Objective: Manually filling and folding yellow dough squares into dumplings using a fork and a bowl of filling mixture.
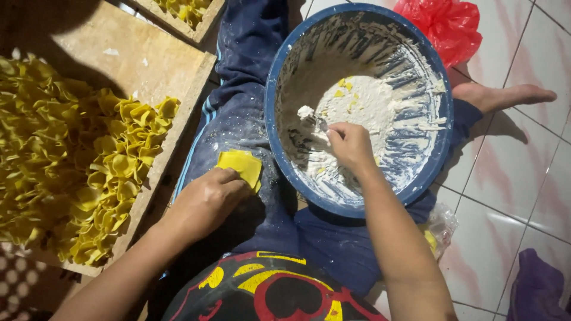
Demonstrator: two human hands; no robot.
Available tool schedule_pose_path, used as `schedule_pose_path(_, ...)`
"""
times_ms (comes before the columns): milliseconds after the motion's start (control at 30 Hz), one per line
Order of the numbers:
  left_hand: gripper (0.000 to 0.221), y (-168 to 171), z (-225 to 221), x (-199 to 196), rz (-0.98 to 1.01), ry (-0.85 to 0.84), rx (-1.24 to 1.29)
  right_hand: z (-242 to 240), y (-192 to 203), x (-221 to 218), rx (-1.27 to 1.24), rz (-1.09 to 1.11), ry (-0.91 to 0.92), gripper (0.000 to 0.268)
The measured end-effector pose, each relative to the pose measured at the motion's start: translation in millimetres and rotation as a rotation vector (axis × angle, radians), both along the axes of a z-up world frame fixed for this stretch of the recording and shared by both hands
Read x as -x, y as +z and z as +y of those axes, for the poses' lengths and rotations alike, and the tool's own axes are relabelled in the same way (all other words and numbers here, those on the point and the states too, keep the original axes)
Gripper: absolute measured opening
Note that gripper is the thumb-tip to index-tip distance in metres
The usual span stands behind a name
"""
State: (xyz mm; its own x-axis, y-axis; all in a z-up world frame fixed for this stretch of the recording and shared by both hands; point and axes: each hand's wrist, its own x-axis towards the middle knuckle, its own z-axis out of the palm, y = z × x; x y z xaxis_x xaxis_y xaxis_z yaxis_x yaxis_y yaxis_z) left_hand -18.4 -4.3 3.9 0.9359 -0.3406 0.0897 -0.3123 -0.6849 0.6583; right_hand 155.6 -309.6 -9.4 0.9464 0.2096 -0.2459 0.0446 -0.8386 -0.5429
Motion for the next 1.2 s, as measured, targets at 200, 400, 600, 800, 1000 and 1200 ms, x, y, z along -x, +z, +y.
schedule_pose_path(200, 0.009, 10, 3, -5, 0.068, 0.074, 0.153, -10, 0, 5, -0.042, -0.02, -0.024, 0.019)
schedule_pose_path(400, 0.011, 9, 10, -5, 0.204, 0.237, 0.409, -8, 3, 11, -0.138, -0.071, -0.02, 0.017)
schedule_pose_path(600, 0.017, 21, 10, -4, 0.453, 0.73, 1.277, 8, 38, 37, -0.253, -0.238, -0.007, 0.016)
schedule_pose_path(800, 0.014, 19, -12, -25, 0.693, 1.0, 1.816, 67, 69, 95, -0.462, -0.399, 0.154, 0.019)
schedule_pose_path(1000, 0.029, 19, -44, -27, 0.855, 0.824, 1.938, 85, 78, 108, -0.527, -0.42, 0.23, 0.025)
schedule_pose_path(1200, 0.035, 16, -43, -27, 0.905, 0.883, 2.042, 80, 67, 109, -0.566, -0.467, 0.232, 0.025)
